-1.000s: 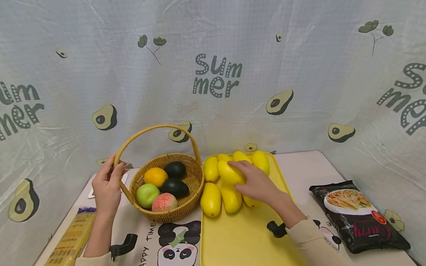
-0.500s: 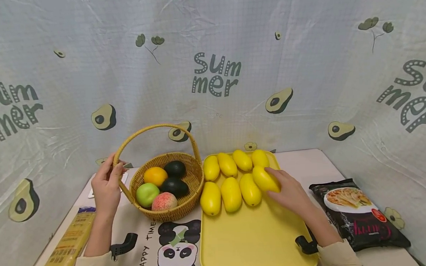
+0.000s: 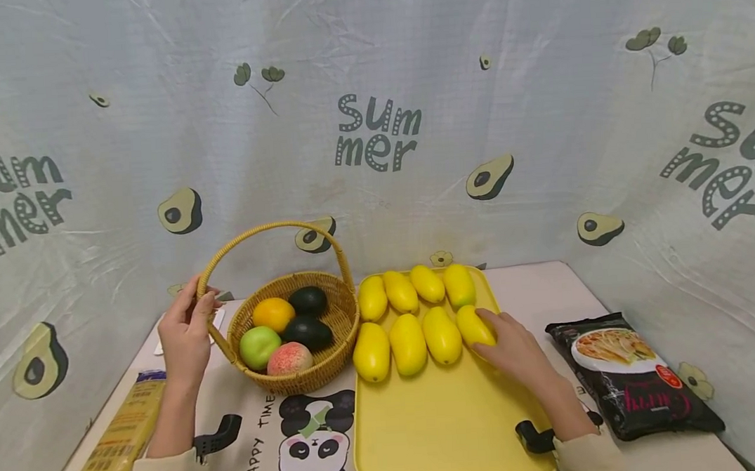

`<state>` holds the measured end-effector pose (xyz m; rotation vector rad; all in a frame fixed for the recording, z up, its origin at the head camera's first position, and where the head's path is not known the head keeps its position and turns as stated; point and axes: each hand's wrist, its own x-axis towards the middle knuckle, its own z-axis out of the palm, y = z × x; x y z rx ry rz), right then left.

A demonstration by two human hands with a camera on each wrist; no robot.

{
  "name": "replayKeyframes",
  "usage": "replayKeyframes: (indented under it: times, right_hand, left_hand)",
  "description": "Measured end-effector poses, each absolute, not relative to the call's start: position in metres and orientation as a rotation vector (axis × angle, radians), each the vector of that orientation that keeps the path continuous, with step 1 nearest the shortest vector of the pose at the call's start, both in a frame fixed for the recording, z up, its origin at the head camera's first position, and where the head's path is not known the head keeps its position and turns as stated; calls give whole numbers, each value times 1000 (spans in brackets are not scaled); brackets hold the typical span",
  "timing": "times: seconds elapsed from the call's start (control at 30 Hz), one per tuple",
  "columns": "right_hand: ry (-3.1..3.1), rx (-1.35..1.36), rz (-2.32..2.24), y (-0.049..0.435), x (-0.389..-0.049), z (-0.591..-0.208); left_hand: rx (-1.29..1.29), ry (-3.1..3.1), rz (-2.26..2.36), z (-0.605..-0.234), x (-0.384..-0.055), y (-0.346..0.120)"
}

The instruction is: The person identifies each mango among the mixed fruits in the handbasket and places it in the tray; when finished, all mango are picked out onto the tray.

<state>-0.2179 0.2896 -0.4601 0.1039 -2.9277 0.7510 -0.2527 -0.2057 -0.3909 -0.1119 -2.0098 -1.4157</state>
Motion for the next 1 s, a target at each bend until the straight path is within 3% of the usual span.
replayKeyframes:
  times: [1.0]
  right_hand:
    - [-2958,66,881,292,-224,-443]
  left_hand:
    - [-133,-2063,-1349,-390,-256,-215]
